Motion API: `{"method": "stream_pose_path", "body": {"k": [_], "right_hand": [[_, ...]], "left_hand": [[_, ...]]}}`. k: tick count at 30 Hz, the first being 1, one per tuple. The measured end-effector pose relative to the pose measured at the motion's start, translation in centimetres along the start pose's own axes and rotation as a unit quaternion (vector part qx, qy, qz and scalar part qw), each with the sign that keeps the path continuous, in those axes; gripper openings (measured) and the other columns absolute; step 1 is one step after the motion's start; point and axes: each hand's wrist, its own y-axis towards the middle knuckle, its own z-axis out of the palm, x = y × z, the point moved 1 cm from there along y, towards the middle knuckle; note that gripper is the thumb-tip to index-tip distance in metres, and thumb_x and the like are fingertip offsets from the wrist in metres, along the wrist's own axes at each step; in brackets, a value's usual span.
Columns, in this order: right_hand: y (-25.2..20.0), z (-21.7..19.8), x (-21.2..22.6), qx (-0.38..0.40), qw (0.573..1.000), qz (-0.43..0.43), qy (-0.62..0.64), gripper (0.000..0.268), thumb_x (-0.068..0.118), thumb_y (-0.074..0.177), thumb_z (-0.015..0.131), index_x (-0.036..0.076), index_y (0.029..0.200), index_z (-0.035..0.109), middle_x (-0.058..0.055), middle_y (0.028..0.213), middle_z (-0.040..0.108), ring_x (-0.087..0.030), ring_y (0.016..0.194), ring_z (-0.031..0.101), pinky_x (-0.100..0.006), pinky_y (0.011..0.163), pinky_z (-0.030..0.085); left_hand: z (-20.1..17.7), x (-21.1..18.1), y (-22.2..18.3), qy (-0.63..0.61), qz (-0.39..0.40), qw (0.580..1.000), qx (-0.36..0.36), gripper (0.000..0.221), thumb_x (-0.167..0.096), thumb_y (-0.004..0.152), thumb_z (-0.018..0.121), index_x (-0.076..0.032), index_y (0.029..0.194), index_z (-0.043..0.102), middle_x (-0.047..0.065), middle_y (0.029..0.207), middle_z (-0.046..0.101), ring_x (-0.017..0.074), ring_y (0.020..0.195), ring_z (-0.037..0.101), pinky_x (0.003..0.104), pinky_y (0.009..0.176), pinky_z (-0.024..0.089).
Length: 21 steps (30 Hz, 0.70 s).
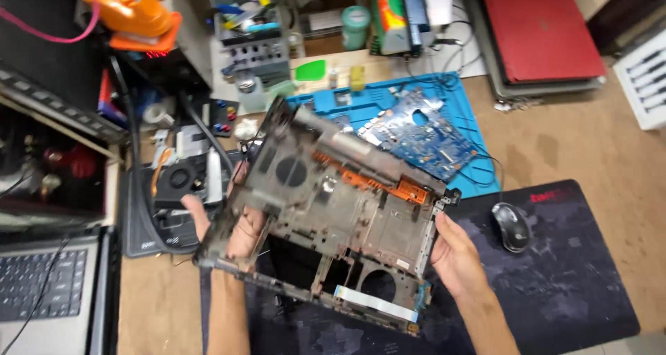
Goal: Cleaning a laptop motherboard and organizing components for assembly on a repair bench.
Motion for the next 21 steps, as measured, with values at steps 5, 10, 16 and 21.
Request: {"method": "stream_pose_path", "body": {"k": [5, 10, 16, 21], "right_hand": [[-0.8, 0.4, 0.7, -0.058, 0.996, -0.042, 0.056, 0.032, 0.017, 0.107, 0.047, -0.002, 0.13, 0.058, -0.019, 0.124, 0.068, -0.022, 0.108, 0.067, -0.035, 0.095, 0.055], [-2.7, 4.6, 3.1, -0.047, 0.997, -0.005, 0.064, 0.046, 0.016, 0.103, 0.038, 0.001, 0.146, 0.042, -0.022, 0.142, 0.056, -0.029, 0.125, 0.054, -0.045, 0.106, 0.044], [-2.1, 2.2, 5.5, 0.03, 0.995, 0.037, -0.093, 0.037, 0.016, 0.092, 0.061, 0.006, 0.125, 0.05, -0.018, 0.121, 0.068, -0.03, 0.108, 0.066, -0.051, 0.098, 0.055], [-2.6, 5.3, 10.1, -0.044, 0.798, -0.262, -0.54, 0.078, 0.035, 0.088, 0.066, 0.01, 0.153, 0.033, -0.012, 0.159, 0.04, -0.03, 0.137, 0.051, -0.045, 0.112, 0.04]], "left_hand": [[-0.7, 9.1, 0.2, 0.1, -0.1, 0.986, 0.091, 0.143, -0.069, 0.063, 0.073, -0.016, 0.162, -0.015, 0.023, 0.16, 0.002, 0.051, 0.141, 0.011, 0.066, 0.096, 0.043], [-2.6, 14.6, -0.9, 0.368, -0.091, 0.923, 0.062, 0.136, -0.075, 0.064, 0.075, -0.016, 0.162, 0.002, 0.031, 0.162, 0.022, 0.0503, 0.147, 0.03, 0.074, 0.119, 0.023], [-0.8, 14.0, -0.5, 0.39, 0.102, 0.826, -0.395, 0.084, 0.01, 0.069, 0.055, -0.005, 0.151, 0.038, 0.037, 0.113, 0.057, 0.0454, 0.091, 0.06, 0.071, 0.103, 0.047], [-0.3, 13.5, -0.5, 0.449, 0.099, 0.812, -0.361, 0.098, 0.009, 0.065, 0.054, -0.009, 0.158, 0.032, 0.035, 0.132, 0.056, 0.0513, 0.124, 0.054, 0.072, 0.11, 0.04]]}}
